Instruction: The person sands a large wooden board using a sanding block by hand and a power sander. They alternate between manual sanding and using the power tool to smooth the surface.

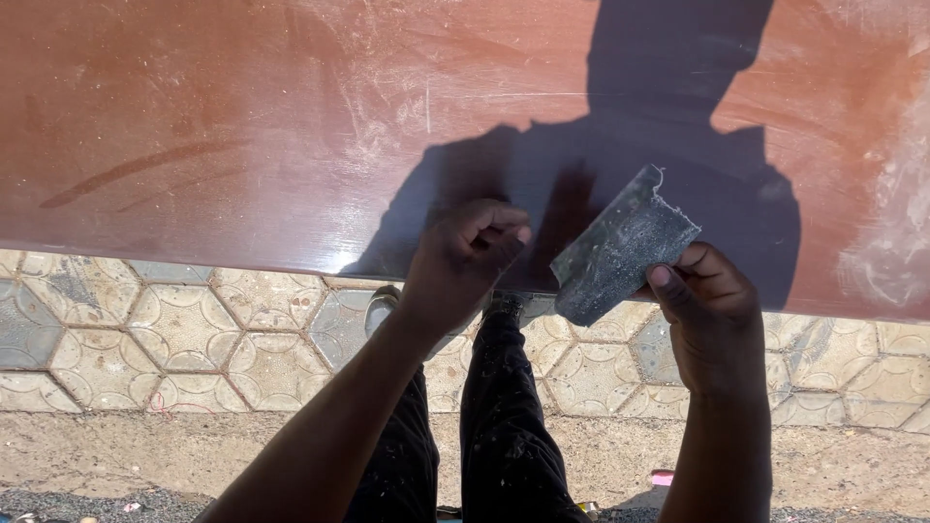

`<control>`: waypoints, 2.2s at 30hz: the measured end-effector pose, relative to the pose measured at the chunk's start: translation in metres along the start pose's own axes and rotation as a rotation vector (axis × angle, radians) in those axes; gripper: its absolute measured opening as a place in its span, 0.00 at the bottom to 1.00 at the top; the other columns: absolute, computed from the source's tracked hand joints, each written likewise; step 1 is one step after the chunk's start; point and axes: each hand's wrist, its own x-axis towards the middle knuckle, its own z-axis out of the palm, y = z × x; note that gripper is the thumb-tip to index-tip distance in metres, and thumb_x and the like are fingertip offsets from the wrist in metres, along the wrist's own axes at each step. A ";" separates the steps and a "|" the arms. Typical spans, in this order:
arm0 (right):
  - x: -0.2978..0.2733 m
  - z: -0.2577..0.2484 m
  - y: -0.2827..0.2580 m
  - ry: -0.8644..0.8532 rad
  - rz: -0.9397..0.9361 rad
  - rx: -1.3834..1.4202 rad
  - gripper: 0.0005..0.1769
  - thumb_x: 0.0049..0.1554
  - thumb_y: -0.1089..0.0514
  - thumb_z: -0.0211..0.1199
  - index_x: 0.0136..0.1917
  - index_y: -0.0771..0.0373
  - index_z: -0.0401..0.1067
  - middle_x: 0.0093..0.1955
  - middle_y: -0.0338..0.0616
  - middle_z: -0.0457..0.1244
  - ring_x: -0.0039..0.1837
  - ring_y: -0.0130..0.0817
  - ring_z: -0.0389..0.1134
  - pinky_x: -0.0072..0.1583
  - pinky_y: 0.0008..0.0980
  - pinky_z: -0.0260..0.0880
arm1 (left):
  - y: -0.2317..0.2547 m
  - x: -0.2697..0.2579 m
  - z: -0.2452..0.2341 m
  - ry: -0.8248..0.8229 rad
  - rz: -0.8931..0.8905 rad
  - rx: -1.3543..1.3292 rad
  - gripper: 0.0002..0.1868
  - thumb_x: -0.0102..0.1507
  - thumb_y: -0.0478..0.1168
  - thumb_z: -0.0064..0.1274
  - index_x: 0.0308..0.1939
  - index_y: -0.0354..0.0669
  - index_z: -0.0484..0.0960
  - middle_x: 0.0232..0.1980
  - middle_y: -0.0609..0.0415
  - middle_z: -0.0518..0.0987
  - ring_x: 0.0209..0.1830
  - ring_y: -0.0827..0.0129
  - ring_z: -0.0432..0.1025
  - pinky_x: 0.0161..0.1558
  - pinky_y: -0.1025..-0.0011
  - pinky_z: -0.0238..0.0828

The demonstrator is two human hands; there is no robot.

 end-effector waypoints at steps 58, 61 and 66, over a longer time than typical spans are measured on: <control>0.205 0.232 -0.063 -0.013 -0.567 -0.933 0.10 0.59 0.57 0.68 0.47 0.56 0.66 0.41 0.39 0.58 0.46 0.39 0.67 0.47 0.41 0.63 | -0.059 0.093 -0.123 0.762 0.308 1.491 0.32 0.74 0.63 0.34 0.74 0.51 0.71 0.74 0.53 0.73 0.76 0.62 0.64 0.72 0.55 0.61; 0.204 0.213 -0.074 -0.095 -0.539 -0.737 0.11 0.60 0.63 0.63 0.56 0.61 0.66 0.41 0.44 0.62 0.44 0.35 0.64 0.47 0.36 0.61 | -0.057 0.092 -0.118 0.772 0.271 1.369 0.31 0.73 0.60 0.39 0.74 0.50 0.73 0.73 0.53 0.73 0.75 0.61 0.65 0.72 0.54 0.61; 0.227 0.169 -0.076 0.009 -0.504 -0.657 0.20 0.63 0.64 0.56 0.68 0.57 0.68 0.56 0.52 0.66 0.50 0.37 0.67 0.51 0.36 0.68 | -0.053 0.088 -0.114 0.705 0.164 1.259 0.31 0.73 0.56 0.42 0.77 0.49 0.68 0.76 0.51 0.69 0.78 0.59 0.60 0.75 0.52 0.54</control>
